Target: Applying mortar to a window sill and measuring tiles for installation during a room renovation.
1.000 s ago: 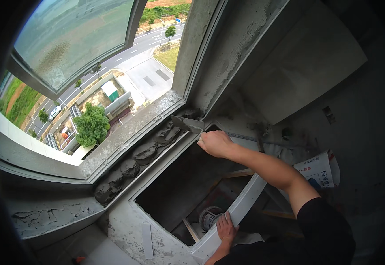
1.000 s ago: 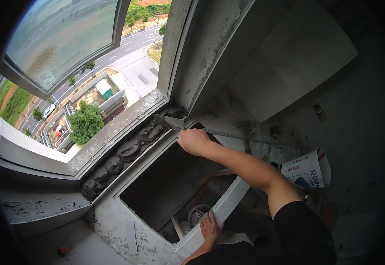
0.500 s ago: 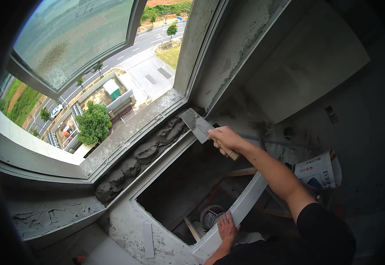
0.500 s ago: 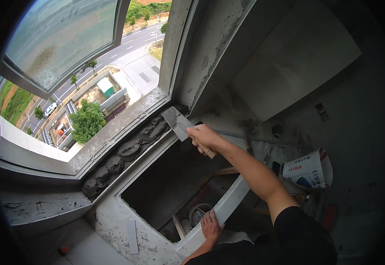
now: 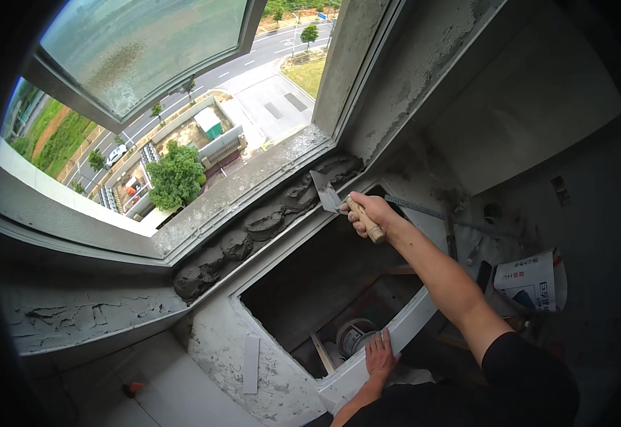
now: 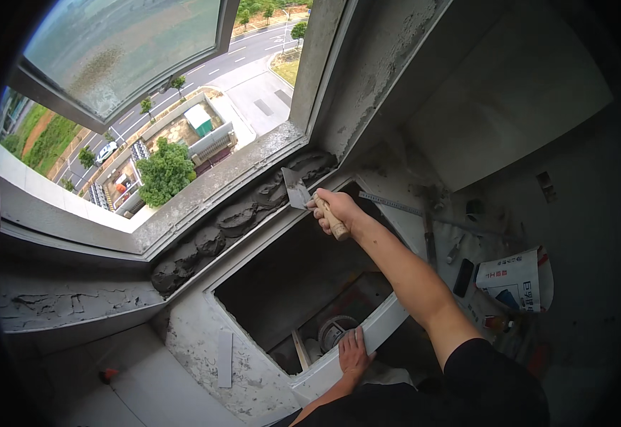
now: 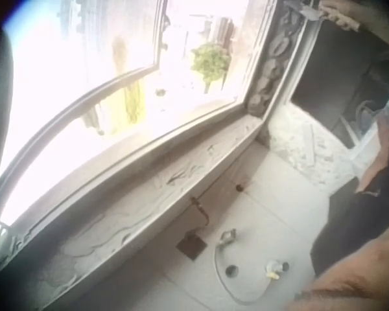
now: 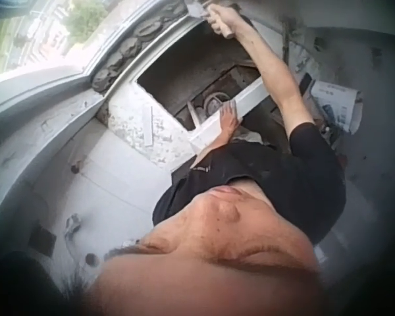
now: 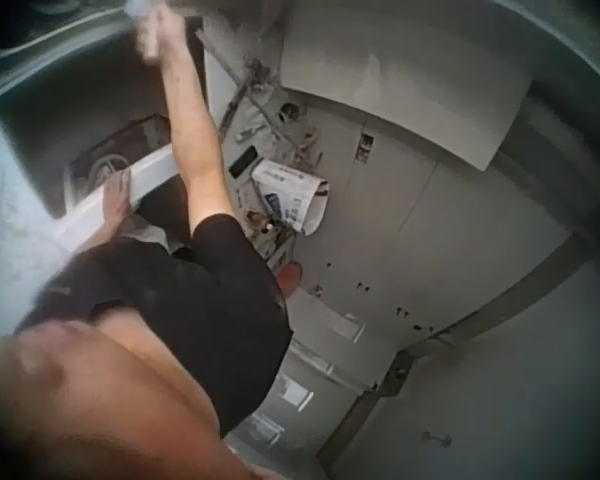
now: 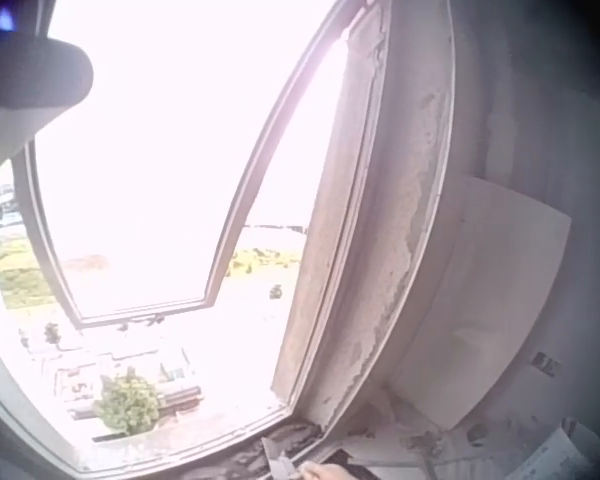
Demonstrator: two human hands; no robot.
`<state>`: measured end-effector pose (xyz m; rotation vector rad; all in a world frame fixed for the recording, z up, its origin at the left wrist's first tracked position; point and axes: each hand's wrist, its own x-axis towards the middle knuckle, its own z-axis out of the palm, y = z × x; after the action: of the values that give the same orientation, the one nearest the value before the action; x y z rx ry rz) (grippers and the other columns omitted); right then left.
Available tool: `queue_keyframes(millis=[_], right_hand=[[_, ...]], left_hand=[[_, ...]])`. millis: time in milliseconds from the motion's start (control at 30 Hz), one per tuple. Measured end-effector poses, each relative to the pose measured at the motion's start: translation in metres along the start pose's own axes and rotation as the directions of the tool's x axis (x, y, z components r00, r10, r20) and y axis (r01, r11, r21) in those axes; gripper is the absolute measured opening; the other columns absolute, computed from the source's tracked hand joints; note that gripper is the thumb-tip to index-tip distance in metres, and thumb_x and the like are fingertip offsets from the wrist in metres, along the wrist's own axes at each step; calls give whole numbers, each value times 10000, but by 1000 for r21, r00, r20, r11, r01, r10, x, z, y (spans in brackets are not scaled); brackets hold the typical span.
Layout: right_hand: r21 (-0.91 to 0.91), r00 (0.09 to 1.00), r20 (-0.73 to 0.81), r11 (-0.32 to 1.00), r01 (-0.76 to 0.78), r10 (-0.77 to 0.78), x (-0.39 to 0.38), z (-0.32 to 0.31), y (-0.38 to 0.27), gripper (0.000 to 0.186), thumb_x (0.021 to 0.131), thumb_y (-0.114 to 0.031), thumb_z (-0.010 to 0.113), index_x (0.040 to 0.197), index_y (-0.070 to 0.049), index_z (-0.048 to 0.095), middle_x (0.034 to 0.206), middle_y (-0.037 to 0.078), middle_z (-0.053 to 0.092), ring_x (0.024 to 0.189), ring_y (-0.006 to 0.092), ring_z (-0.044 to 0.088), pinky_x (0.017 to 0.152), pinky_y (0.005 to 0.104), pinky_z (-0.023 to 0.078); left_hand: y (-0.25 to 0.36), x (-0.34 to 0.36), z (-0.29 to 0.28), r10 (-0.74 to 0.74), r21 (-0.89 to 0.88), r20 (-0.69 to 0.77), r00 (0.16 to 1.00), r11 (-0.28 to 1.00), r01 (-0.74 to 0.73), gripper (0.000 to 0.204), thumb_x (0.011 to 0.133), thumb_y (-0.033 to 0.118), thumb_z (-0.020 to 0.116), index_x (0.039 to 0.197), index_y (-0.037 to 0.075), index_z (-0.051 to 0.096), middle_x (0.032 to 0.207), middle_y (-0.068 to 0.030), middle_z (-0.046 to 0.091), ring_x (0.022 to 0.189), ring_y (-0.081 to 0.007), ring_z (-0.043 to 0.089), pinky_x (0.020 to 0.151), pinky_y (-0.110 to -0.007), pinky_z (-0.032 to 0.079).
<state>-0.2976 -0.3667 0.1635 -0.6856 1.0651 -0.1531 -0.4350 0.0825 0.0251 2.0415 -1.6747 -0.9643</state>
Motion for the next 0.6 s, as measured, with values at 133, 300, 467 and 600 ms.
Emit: queue_keyframes(millis=[133, 300, 467, 600], right_hand=[[84, 994, 91, 994, -63, 55, -18, 43, 34, 553, 1222, -520, 394, 1329, -25, 616, 788, 1, 567, 504, 133, 533, 452, 334, 485], [15, 991, 124, 998, -62, 59, -24, 99, 64, 534, 1222, -512, 411, 1311, -30, 621, 775, 6, 572, 492, 142, 548, 444, 352, 504], [-103, 989, 149, 995, 0, 15, -33, 140, 82, 530, 1223, -526, 401, 1308, -52, 622, 739, -23, 566, 477, 127, 553, 431, 327, 492], [-110, 958, 259, 989, -98, 123, -28, 175, 97, 536, 1211, -512, 439, 1345, -30, 632, 781, 1, 605, 511, 133, 580, 456, 340, 513]], left_hand=[[2, 3, -4, -19, -9, -22, 1000, 1000, 19, 1197, 775, 462, 970, 1716, 33, 366, 1601, -200, 532, 1511, -391, 498, 1287, -524, 350], [2, 2, -3, 0, -16, 5, 1000, 1000, 0, 1214, 831, 474, 943, 1768, 53, 295, 1658, -207, 501, 1547, -386, 477, 1297, -519, 350], [2, 5, -4, 17, -31, -21, 1000, 999, -17, 1229, 812, 441, 957, 1770, 60, 287, 1641, -213, 508, 1539, -382, 485, 1293, -502, 363], [1, -4, -6, -21, -28, -1, 1000, 999, 21, 1226, 813, 437, 955, 1766, 50, 287, 1640, -216, 507, 1541, -378, 483, 1293, -493, 365]])
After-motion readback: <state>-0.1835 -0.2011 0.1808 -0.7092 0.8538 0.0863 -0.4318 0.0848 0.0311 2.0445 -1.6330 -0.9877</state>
